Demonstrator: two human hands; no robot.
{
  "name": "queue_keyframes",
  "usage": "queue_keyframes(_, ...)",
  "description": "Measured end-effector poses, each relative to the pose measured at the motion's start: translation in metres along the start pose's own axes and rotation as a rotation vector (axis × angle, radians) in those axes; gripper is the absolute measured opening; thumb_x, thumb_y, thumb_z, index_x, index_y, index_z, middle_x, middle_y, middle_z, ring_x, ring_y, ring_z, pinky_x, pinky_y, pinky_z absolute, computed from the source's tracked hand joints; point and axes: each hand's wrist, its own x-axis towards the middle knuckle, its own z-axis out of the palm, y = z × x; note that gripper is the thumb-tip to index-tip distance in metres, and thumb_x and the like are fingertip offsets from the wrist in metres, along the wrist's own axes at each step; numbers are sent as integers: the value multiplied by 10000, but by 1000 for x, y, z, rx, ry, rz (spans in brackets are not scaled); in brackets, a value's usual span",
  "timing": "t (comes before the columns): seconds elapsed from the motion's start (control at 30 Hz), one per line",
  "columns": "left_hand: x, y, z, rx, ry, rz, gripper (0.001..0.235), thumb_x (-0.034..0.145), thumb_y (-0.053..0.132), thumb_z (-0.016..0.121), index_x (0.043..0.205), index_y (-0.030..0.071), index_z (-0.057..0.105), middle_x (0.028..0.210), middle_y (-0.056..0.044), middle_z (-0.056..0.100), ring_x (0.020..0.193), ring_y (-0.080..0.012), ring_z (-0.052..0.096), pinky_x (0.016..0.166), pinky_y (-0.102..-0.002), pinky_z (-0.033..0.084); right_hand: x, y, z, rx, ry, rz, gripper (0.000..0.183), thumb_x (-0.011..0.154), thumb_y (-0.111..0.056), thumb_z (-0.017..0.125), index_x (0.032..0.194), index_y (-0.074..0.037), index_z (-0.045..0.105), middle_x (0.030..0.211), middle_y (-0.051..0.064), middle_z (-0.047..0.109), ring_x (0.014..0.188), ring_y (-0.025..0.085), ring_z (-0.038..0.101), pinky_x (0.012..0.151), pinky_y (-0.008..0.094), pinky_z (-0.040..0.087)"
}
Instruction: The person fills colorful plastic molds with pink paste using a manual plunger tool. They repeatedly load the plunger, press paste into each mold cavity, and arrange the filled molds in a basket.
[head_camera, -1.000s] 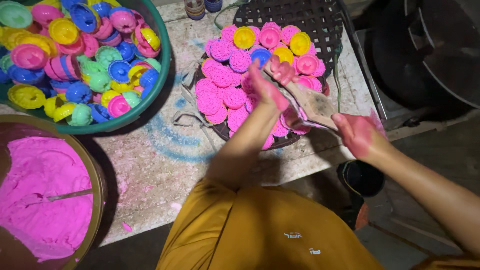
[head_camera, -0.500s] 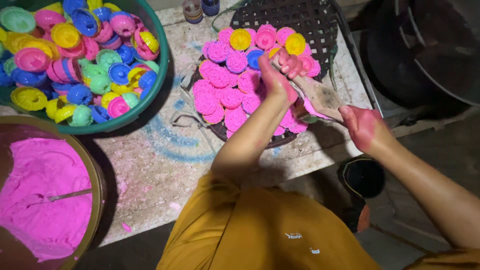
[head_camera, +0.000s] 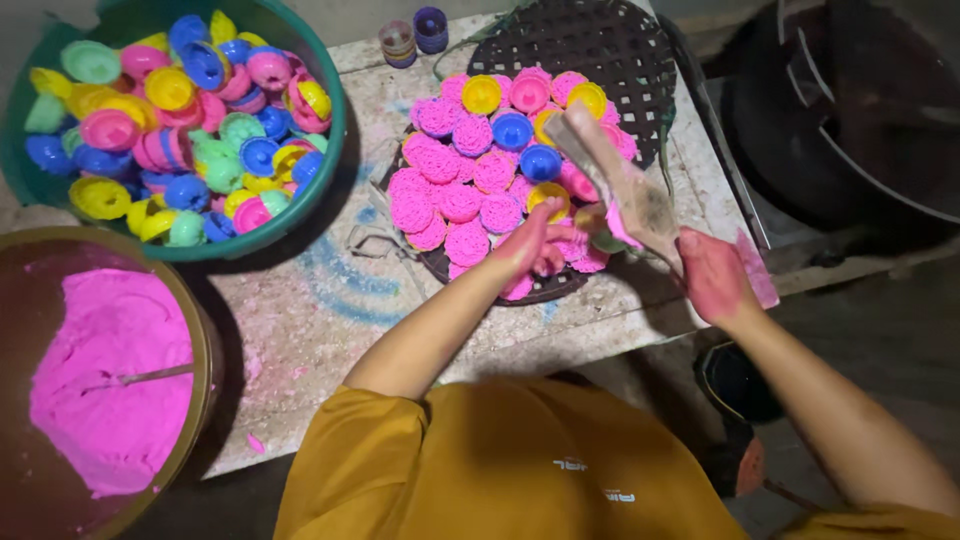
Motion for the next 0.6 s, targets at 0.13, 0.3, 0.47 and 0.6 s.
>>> queue_keyframes(0.13,-24,19,13,826,410,252,821,999,559,323,1647,110,96,943,-221,704,717,-357,697,666,-467,516,14,8,0,94,102,-24,670,1112,-565,300,924,7,593,642,27,570,550,118,529,524,294,415)
queue_keyframes(0.3,-83,65,35,1232,576,727,748,891,317,597,1570,113,360,1165,-227,712,999,-419,691,830,-508,551,5,-16,-15,147,49,-118,533,1028,-535,469,1051,-31,638,641,32,567,541,111,510,497,306,413)
queue_keyframes(0.47,-130,78,78,1251,318,704,594,817,305,690,1354,144,496,1136,-198,714,1021,-397,693,848,-488,562,-34,-70,-26,-260,-184,-539,511,766,-442,813,952,-9,614,768,212,589,661,342,577,612,399,487)
queue_keyframes(0.6,-190,64,121,1097,-174,399,596,751,322,714,1287,150,520,1061,-187,717,979,-403,693,808,-495,560,-56,-134,-40,-333,-306,-1144,574,800,-568,753,983,-37,631,816,100,642,723,304,629,635,411,505)
